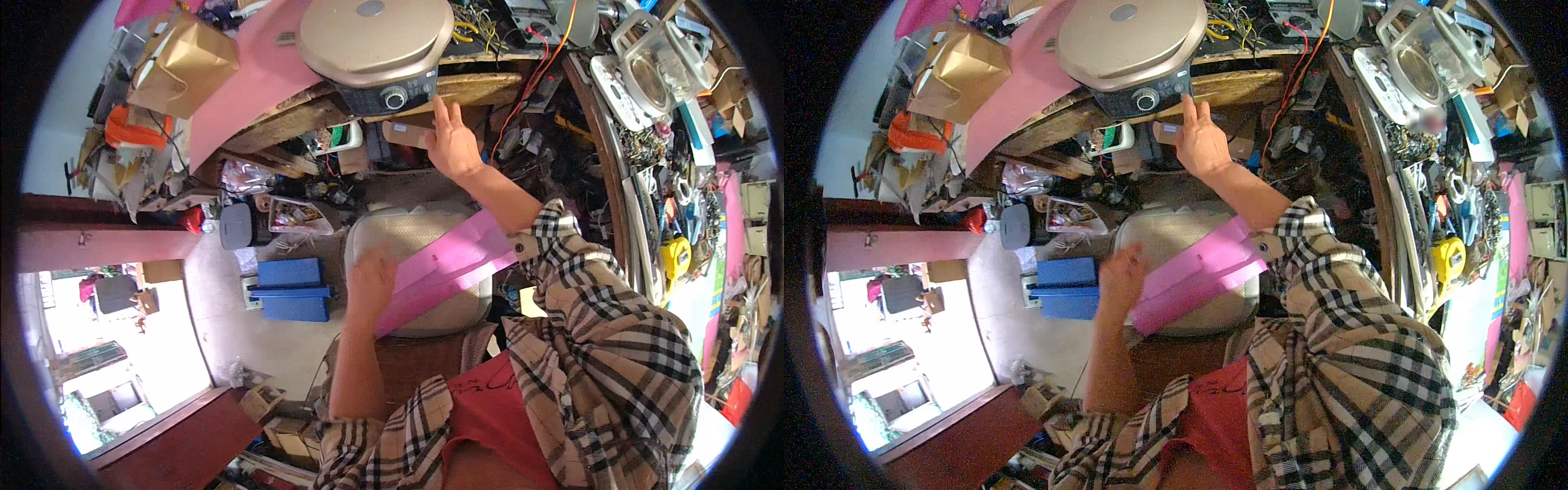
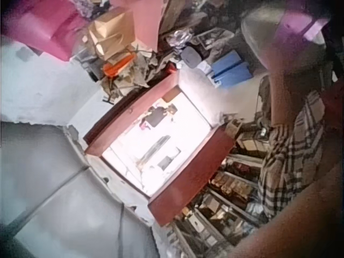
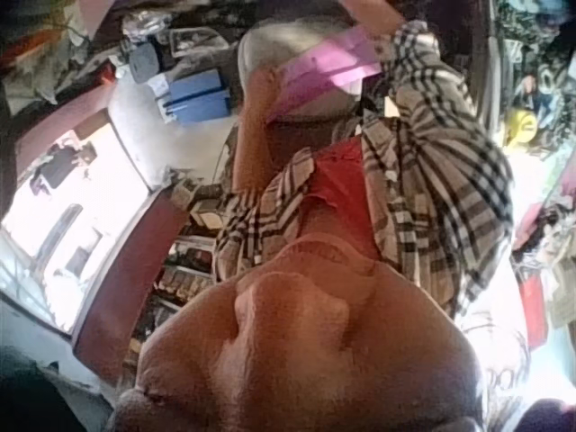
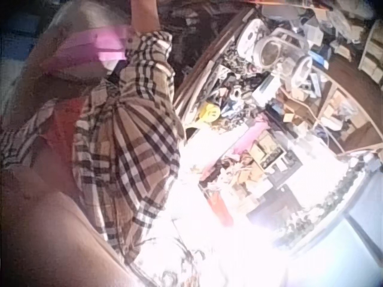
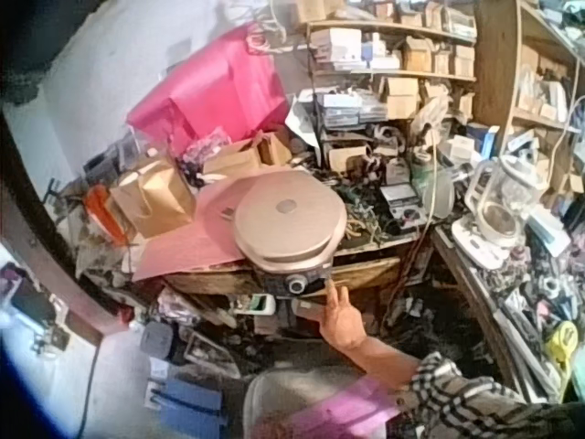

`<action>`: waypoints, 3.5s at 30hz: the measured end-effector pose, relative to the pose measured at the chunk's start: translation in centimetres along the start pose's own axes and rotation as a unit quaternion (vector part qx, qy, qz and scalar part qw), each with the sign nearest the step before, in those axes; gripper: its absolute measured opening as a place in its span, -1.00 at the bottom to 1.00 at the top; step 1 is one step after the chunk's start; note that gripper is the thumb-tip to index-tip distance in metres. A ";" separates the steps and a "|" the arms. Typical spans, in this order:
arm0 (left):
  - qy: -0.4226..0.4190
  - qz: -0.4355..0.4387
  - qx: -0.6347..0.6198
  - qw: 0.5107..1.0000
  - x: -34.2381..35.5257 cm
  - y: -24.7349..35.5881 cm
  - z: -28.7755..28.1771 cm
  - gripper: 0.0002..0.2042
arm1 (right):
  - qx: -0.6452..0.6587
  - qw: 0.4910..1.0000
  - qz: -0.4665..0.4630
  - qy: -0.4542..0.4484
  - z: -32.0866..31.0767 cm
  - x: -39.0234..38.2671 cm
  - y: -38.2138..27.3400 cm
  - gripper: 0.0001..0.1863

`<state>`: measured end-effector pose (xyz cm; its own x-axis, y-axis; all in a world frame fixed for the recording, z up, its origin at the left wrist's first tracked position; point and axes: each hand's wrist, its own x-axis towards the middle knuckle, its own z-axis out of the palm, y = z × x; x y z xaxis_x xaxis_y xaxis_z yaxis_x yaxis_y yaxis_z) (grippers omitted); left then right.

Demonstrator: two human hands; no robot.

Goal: The person inspects several small electronic devices in a cluttered workshop. They open a sandwich press to check the interior, then examine a circuit board, a power adapter, and a disassembled battery pack, placing each item down after inspection.

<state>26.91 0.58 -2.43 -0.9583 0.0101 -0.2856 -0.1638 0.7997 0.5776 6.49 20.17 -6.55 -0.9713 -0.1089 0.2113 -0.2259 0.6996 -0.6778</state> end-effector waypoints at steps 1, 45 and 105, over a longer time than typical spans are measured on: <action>0.070 0.037 -0.027 0.996 2.3 1.3 -2.0 -0.65 | 0.008 1.000 -0.012 0.001 0.1 -0.6 -0.4 -0.31; 0.310 0.297 0.356 0.830 24.0 21.0 -19.9 -0.68 | -0.127 0.937 -0.042 -0.322 0.0 22.8 -2.9 -0.55; 0.254 0.251 0.346 0.868 21.9 14.2 -8.9 -0.77 | 0.094 0.865 0.472 0.141 0.5 3.0 35.9 -0.61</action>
<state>1.52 6.85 6.33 -0.8768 0.3357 0.3443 0.3150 0.9419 -0.1162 -4.60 44.63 -30.56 -0.6780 0.6443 -0.3537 0.6250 0.2522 -0.7387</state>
